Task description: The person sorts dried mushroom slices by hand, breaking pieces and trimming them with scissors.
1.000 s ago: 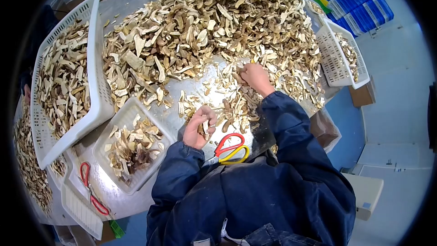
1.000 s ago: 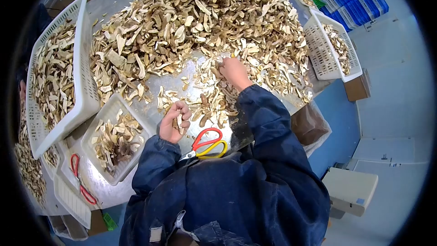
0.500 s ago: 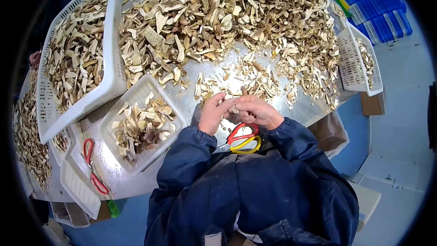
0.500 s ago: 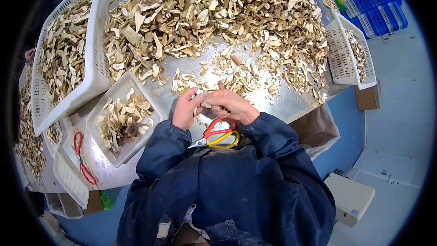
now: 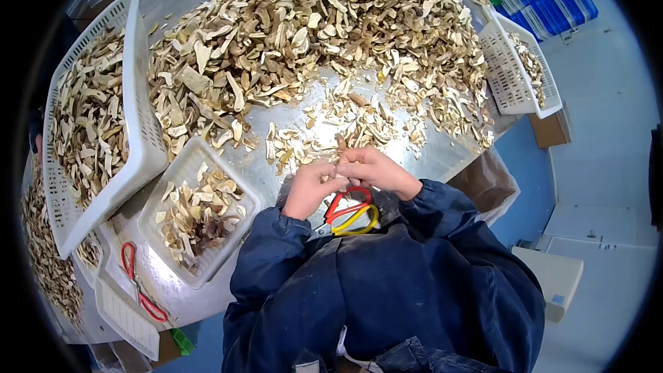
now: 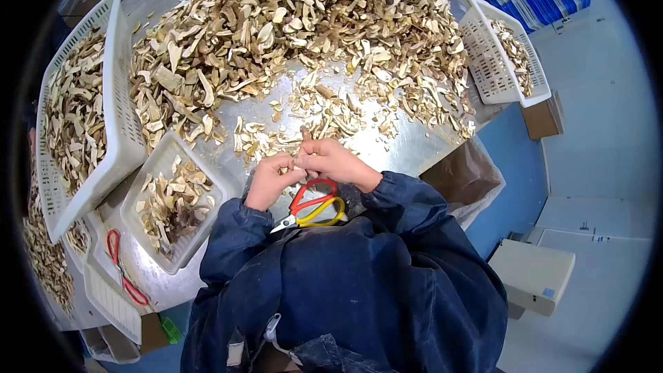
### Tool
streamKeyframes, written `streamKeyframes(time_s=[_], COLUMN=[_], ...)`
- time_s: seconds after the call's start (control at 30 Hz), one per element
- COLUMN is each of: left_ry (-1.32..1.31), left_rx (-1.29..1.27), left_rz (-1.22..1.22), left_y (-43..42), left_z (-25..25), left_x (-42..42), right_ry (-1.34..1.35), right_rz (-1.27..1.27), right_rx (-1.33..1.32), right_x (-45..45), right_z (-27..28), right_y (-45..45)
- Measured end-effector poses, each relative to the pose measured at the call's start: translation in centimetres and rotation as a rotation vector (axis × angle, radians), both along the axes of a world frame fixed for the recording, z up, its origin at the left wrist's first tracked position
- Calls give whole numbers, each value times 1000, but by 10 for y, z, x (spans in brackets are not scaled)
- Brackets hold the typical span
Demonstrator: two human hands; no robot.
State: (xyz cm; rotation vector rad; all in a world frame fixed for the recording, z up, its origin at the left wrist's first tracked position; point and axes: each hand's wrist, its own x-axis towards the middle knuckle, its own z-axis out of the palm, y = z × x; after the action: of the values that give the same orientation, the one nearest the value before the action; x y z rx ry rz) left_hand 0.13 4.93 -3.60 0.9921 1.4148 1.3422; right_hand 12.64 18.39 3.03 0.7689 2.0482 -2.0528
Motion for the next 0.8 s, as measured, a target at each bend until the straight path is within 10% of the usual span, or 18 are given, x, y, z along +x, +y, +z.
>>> streamKeyframes(time_s=[0.1, 0.33, 0.6, 0.8], left_ry=[-41, -1158, -919, -767], left_rx=[82, 160, 32, 297], left_rz=[45, 15, -158, -820], left_y=[1, -1, -4, -5], left_z=[1, -14, 2, 9], left_x=[2, -8, -3, -3], right_ry=[5, -49, 223, 399], right_rz=[-205, -490, -318, -41], right_rx=[-540, 390, 632, 1059], right_x=[12, 20, -29, -83], right_z=[-19, -29, 12, -64], right_y=[3, 29, 0, -25])
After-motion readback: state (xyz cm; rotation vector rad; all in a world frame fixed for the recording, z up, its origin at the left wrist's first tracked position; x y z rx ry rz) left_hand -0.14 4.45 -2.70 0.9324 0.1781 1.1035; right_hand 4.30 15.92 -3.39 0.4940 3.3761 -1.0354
